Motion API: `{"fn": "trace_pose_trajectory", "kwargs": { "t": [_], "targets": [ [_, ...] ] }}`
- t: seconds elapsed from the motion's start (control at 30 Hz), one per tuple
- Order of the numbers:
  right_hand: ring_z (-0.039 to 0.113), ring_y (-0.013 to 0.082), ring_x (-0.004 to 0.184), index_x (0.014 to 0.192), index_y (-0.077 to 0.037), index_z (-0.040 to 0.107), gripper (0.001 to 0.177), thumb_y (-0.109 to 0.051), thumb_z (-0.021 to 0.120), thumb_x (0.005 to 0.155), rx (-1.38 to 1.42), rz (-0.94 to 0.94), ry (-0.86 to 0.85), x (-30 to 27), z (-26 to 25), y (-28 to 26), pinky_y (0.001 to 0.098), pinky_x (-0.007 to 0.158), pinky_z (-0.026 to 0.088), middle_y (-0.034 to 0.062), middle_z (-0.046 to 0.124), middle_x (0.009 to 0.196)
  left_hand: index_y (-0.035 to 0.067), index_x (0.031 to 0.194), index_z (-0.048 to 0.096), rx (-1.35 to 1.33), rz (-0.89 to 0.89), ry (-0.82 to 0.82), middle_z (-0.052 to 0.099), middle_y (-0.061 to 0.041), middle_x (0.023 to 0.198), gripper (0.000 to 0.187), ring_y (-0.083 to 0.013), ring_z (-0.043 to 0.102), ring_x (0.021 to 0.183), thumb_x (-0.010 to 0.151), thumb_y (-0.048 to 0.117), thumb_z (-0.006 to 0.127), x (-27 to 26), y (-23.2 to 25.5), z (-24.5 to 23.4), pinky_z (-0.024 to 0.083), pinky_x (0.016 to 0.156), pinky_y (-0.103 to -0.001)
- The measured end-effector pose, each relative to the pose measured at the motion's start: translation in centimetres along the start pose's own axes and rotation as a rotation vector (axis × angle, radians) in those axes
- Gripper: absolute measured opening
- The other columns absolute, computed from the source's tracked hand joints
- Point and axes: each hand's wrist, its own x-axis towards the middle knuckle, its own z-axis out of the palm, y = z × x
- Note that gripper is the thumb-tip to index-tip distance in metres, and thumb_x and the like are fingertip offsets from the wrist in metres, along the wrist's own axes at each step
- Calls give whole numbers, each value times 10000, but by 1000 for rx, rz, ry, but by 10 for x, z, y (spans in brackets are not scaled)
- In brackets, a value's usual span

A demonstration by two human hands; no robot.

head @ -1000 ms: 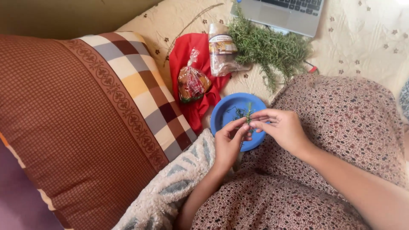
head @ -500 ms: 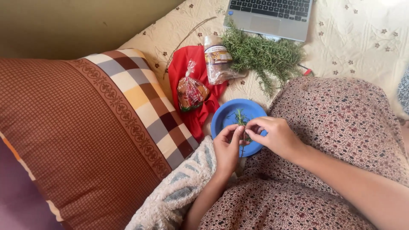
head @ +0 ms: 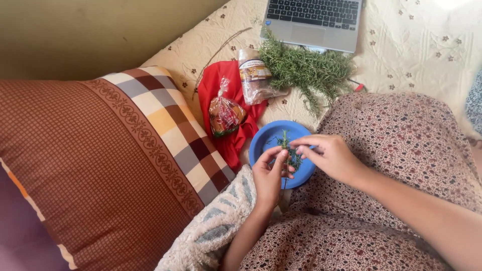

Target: A person is sitting on a mattress and picking individual leaves from herb stems, placing them into a small blue bowl.

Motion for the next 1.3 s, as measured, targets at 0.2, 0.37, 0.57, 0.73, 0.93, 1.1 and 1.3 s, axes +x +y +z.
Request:
{"fn": "trace_pose_trajectory", "kwargs": {
  "t": [0.2, 0.37, 0.57, 0.73, 0.93, 1.1, 1.3],
  "targets": [
    [798, 219, 780, 940, 0, 813, 121, -7, 760, 831, 179, 93, -30, 0, 11, 10, 295, 677, 678, 165, 807, 879, -83, 1099, 703, -5, -17, 15, 682, -174, 898, 205, -227, 714, 618, 990, 90, 689, 1, -5, -2, 642, 465, -298],
    [796, 225, 725, 922, -20, 795, 122, -16, 771, 803, 62, 30, -105, -2, 15, 10, 322, 647, 686, 160, 786, 825, -63, 1077, 707, 12, -12, 22, 684, -148, 956, 205, -218, 721, 673, 979, 117, 712, 3, -10, -3, 658, 512, -306],
    [802, 208, 707, 916, -56, 810, 108, -54, 765, 817, -55, 32, -197, -3, 13, 19, 290, 648, 675, 143, 796, 800, -51, 1085, 683, -13, 29, 107, 660, -148, 958, 188, -238, 712, 683, 1009, 119, 653, 6, -8, -6, 655, 506, -308],
    [794, 199, 732, 993, -33, 793, 151, -20, 662, 919, -101, 10, -76, 4, -1, 3, 265, 660, 663, 155, 792, 862, -46, 1064, 701, 5, -10, 51, 674, -147, 961, 183, -236, 726, 700, 990, 121, 692, 5, -5, -3, 667, 525, -325],
    [802, 234, 790, 1022, 20, 766, 163, -24, 737, 868, 128, 64, 9, 2, 3, 8, 331, 721, 663, 189, 794, 911, -60, 1078, 704, 34, -24, -23, 680, -156, 957, 203, -224, 717, 690, 974, 114, 714, 3, -6, 0, 664, 535, -319],
    [797, 200, 717, 950, -14, 790, 95, -35, 741, 871, 76, 46, 27, 0, 5, 9, 291, 675, 674, 149, 793, 820, -65, 1083, 719, 51, -19, -55, 694, -163, 960, 200, -223, 721, 685, 972, 101, 717, 1, -6, 1, 666, 535, -323],
    [779, 170, 647, 922, -31, 781, 96, -54, 771, 829, -10, 11, -13, -1, 4, 11, 287, 606, 668, 122, 777, 773, -69, 1046, 734, 29, -45, -28, 698, -173, 933, 191, -235, 711, 643, 951, 96, 746, -3, -4, 4, 623, 463, -312]
  ]
}}
